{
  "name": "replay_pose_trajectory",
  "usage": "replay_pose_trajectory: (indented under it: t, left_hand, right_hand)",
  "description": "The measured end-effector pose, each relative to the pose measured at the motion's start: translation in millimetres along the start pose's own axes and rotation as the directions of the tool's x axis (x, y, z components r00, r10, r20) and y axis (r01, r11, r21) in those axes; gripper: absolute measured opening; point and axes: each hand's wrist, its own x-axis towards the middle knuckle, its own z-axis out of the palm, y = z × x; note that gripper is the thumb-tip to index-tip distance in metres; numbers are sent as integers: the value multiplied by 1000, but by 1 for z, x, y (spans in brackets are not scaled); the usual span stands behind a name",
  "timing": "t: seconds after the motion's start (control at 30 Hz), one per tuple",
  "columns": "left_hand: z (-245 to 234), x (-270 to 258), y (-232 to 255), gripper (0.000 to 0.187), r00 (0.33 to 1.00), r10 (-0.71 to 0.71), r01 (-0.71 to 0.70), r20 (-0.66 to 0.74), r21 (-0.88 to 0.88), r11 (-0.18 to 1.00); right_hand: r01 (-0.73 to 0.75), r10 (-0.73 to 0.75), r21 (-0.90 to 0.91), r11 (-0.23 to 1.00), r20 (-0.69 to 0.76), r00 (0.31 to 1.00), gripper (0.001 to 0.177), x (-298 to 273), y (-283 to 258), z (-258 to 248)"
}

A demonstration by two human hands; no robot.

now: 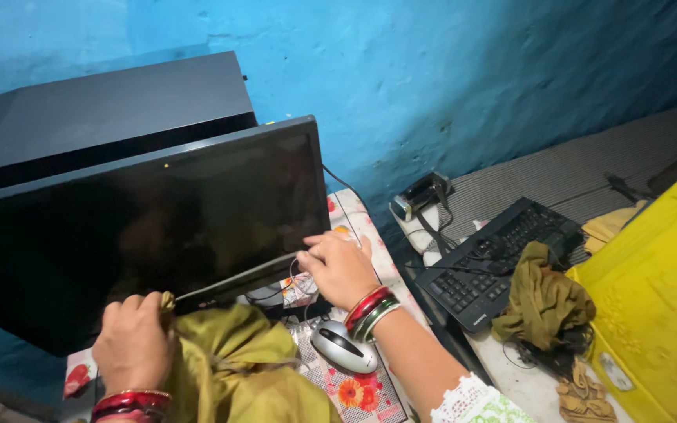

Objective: The person wipes a computer monitor, mouse, and keyboard with a cloth, and then gathers and wraps the connecting cables around the devices.

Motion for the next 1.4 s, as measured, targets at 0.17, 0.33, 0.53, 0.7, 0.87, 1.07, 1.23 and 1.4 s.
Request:
replay_pose_trajectory:
  t: [0.17,0.33,0.53,0.7,0.87,1.07,1.23,1.4]
  left_hand:
    - [-14,3,19,27,994,83,-88,-77,-66,994]
    - [-29,3,65,5,954,264,-280,-143,-112,953]
    - [-42,11,63,9,940,238,-269,-244,-103,958]
    - [-46,5,72,9,927,303,-330,-223,-95,939]
    - [-49,3,91,15,896,373,-417,-242,-169,893]
    - [-19,5,54,6,951,218,-256,-217,-165,952]
    - [5,2,11,11,973,143,-149,-179,-19,989]
    - [-10,1,25,2,967,166,-174,-192,-27,984]
  right_hand:
    - [137,-119,-271,953,81,990,72,-18,-17,2]
    - [355,-239,-222,908,420,876,126,-31,-51,-2]
    - [356,-138,-171,919,705,695,123,-20,-29,-19]
    - [310,-298,44,950,428,853,64,-17,-22,2]
    - [152,-206,234,960,226,952,21,-21,-44,20]
    - [21,-93,361,932,184,979,32,-19,-40,9]
    - [-89,-33,432,898,266,963,35,-10,-11,10]
    - [469,-509,-201,860,-257,822,64,-16,5,23]
